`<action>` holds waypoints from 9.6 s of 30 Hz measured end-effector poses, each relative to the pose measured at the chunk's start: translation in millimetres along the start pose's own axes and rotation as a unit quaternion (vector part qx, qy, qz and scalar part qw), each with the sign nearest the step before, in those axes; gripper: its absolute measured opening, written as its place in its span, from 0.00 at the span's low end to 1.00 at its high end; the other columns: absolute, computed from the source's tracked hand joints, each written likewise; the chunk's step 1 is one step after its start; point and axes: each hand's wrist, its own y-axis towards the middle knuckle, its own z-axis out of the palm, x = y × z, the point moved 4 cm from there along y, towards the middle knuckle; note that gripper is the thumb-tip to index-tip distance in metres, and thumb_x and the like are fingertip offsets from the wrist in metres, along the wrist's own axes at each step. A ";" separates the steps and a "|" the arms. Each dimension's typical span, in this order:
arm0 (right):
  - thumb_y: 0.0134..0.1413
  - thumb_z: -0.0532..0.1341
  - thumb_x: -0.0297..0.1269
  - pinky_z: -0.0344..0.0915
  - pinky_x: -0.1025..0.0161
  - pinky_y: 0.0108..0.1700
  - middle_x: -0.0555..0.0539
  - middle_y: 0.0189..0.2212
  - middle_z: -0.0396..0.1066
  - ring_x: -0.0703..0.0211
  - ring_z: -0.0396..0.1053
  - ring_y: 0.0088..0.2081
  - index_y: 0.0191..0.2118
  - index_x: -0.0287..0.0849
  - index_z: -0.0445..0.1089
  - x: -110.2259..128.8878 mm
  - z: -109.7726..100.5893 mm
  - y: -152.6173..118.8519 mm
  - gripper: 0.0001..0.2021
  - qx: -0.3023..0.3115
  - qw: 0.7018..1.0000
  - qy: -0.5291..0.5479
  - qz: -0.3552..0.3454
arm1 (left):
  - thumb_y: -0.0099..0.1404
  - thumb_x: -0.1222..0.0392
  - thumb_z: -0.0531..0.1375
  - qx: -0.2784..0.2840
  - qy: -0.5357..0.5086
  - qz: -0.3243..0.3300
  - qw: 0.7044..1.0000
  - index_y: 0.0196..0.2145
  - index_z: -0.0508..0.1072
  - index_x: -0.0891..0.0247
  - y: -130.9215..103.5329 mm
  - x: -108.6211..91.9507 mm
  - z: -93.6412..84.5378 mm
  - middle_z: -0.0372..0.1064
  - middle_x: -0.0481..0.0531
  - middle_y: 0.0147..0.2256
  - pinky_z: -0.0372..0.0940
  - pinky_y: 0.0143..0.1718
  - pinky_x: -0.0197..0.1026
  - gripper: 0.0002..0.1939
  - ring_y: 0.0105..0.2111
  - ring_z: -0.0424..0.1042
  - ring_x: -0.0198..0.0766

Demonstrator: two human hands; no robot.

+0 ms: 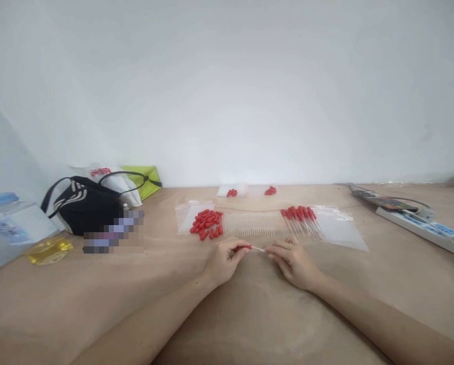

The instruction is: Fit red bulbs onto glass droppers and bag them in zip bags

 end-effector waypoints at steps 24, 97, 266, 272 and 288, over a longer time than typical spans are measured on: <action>0.44 0.49 0.23 0.42 0.61 0.32 0.50 0.22 0.64 0.65 0.54 0.23 0.30 0.41 0.68 11.0 -12.2 -1.2 0.12 -0.044 0.991 -0.119 -0.053 | 0.61 0.62 0.52 0.075 0.058 0.095 0.991 0.32 0.71 0.65 -4.1 -8.7 2.7 0.69 0.52 0.29 0.62 0.30 0.35 0.09 0.28 0.67 0.34; 0.38 0.56 0.31 0.56 0.56 0.40 0.37 0.36 0.70 0.49 0.67 0.39 0.37 0.36 0.68 -85.7 14.9 68.8 0.15 0.109 0.844 -0.076 0.520 | 0.54 0.58 0.58 -0.086 0.360 -0.073 0.926 0.23 0.66 0.64 16.7 46.7 -63.3 0.62 0.51 0.27 0.59 0.33 0.41 0.07 0.31 0.63 0.42; 0.53 0.49 0.45 0.55 0.64 0.33 0.48 0.25 0.70 0.59 0.66 0.28 0.39 0.41 0.61 3.0 -9.2 -6.3 0.14 0.082 0.978 0.041 0.190 | 0.61 0.64 0.52 0.080 0.104 -0.017 0.991 0.34 0.69 0.62 -2.8 -7.2 1.2 0.68 0.48 0.29 0.60 0.31 0.36 0.07 0.29 0.65 0.35; 0.59 0.39 0.40 0.52 0.64 0.33 0.52 0.22 0.66 0.64 0.62 0.24 0.26 0.43 0.58 0.2 -2.4 -3.2 0.16 0.074 0.986 0.022 0.149 | 0.62 0.62 0.52 0.079 0.139 0.008 0.987 0.39 0.71 0.58 -2.1 -2.0 2.4 0.71 0.49 0.32 0.57 0.40 0.43 0.10 0.35 0.66 0.39; 0.58 0.44 0.39 0.48 0.65 0.33 0.53 0.22 0.67 0.65 0.62 0.26 0.26 0.43 0.65 9.3 -5.9 1.1 0.16 0.074 0.987 0.068 0.129 | 0.63 0.58 0.49 0.122 0.065 -0.024 0.990 0.30 0.70 0.62 -5.4 -11.6 6.5 0.68 0.47 0.26 0.59 0.31 0.35 0.11 0.28 0.65 0.35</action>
